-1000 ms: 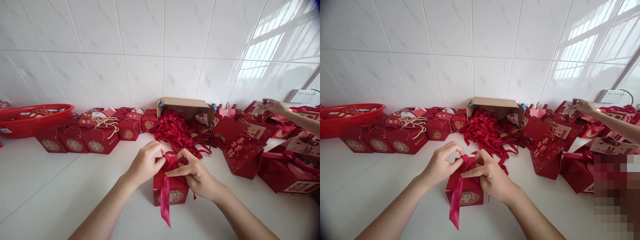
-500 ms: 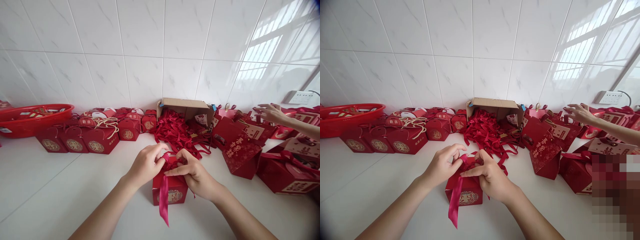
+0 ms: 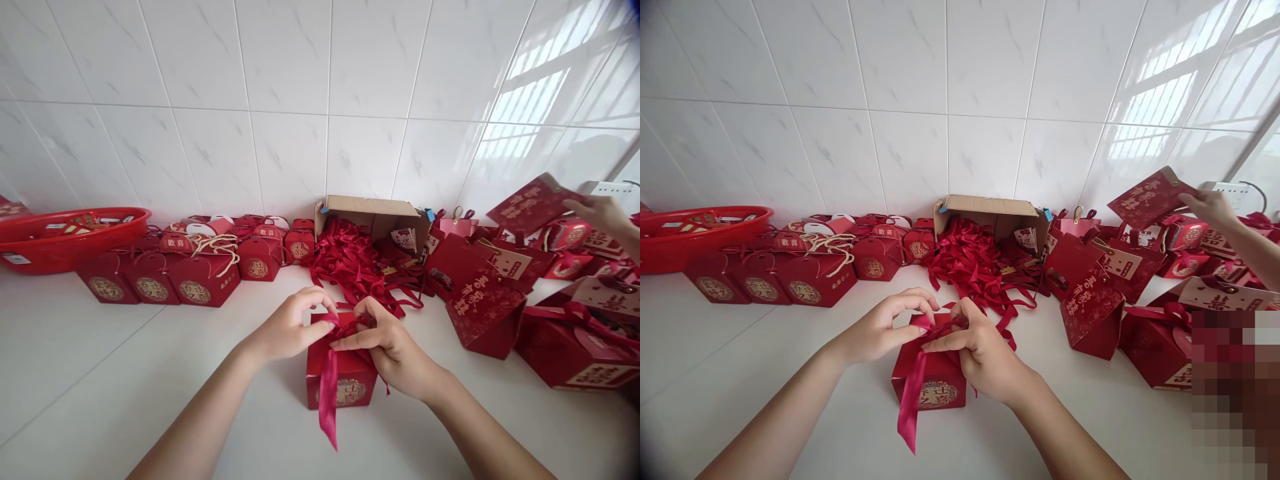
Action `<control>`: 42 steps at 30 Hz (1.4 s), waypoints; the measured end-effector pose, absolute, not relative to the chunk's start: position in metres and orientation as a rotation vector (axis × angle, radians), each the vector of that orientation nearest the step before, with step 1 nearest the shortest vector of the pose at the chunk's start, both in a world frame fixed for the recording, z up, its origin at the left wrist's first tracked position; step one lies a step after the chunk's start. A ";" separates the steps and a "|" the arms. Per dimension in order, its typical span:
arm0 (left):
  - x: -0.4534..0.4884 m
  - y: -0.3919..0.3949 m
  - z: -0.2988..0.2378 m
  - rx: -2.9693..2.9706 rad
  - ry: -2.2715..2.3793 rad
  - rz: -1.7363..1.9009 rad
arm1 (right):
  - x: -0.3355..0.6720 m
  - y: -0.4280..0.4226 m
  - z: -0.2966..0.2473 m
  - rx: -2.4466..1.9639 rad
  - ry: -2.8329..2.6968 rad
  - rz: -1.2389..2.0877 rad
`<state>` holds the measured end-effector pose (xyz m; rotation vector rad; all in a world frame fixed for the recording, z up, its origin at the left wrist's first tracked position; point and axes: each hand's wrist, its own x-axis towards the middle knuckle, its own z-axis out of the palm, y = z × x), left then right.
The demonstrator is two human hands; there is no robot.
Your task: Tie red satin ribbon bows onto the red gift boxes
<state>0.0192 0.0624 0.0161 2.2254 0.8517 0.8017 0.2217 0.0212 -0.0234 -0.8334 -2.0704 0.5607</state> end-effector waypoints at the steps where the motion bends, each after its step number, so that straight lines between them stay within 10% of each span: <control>1: 0.019 0.063 0.015 2.231 0.865 0.812 | 0.222 0.021 -0.023 -0.832 -2.068 0.571; 42: 0.012 0.064 0.013 2.386 0.837 0.777 | 0.221 0.022 -0.027 -0.861 -2.037 0.566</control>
